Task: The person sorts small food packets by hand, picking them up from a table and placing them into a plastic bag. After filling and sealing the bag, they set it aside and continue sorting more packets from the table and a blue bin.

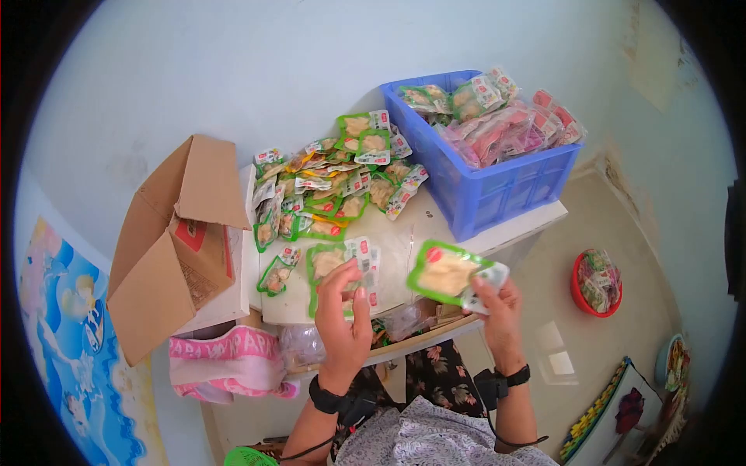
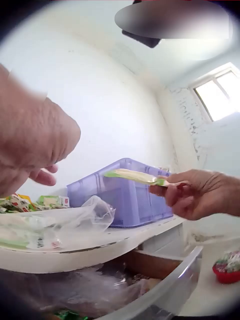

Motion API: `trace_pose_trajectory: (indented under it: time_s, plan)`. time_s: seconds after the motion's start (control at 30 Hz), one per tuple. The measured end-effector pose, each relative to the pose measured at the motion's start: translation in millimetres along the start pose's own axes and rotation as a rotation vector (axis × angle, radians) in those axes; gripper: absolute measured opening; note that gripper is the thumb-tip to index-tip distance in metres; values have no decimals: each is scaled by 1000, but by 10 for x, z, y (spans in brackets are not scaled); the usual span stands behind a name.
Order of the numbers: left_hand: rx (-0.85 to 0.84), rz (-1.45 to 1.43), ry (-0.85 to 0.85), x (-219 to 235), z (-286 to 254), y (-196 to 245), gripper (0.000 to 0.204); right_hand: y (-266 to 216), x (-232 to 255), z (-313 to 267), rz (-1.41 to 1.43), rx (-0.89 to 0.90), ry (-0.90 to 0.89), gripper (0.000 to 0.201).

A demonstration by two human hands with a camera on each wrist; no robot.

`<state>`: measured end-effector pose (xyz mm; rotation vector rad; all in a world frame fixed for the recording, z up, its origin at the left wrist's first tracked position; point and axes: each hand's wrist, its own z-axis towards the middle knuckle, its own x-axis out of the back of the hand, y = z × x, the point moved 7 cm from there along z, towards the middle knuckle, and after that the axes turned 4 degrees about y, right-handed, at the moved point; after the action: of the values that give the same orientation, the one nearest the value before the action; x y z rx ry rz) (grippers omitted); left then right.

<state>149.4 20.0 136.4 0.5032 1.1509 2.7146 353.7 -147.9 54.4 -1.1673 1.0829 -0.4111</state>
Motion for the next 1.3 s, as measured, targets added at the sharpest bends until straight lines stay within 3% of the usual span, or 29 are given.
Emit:
trace_pose_trajectory:
  time_s: [0.1, 0.2, 0.3, 0.4, 0.7, 0.9, 1.0, 1.1, 1.2, 1.3]
  plan:
    - [-98, 216, -36, -53, 36, 27, 28, -68, 218, 53, -75, 55, 48, 22]
    - [-281, 461, -103, -299, 65, 186, 33, -110, 109, 64, -62, 102, 68, 23]
    - [-242, 535, -138, -485, 88, 55, 26, 55, 1, 99, -117, 69, 61, 23]
    - [-173, 513, -197, -580, 55, -155, 20, 144, -59, 102, -184, -3, 28, 24]
    - [-85, 256, -101, -520, 11, -68, 9, 200, -339, 171, -312, -10, -46, 24]
    - [-189, 214, -106, -557, -29, 54, 9, 203, -691, 180, -409, -114, -204, 20]
    - [-88, 174, -138, -588, -64, 61, 8, 408, -822, 328, -407, -155, -398, 17]
    - [-114, 139, -129, -597, -87, 36, 9, 591, -942, 376, -425, -240, -525, 16]
    - [-18, 40, -160, -545, -118, -78, 12, 621, -1042, 377, -468, -304, -620, 17]
    - [-177, 117, -5, -219, -80, -35, 24, 575, -1065, 345, -504, -293, -592, 15]
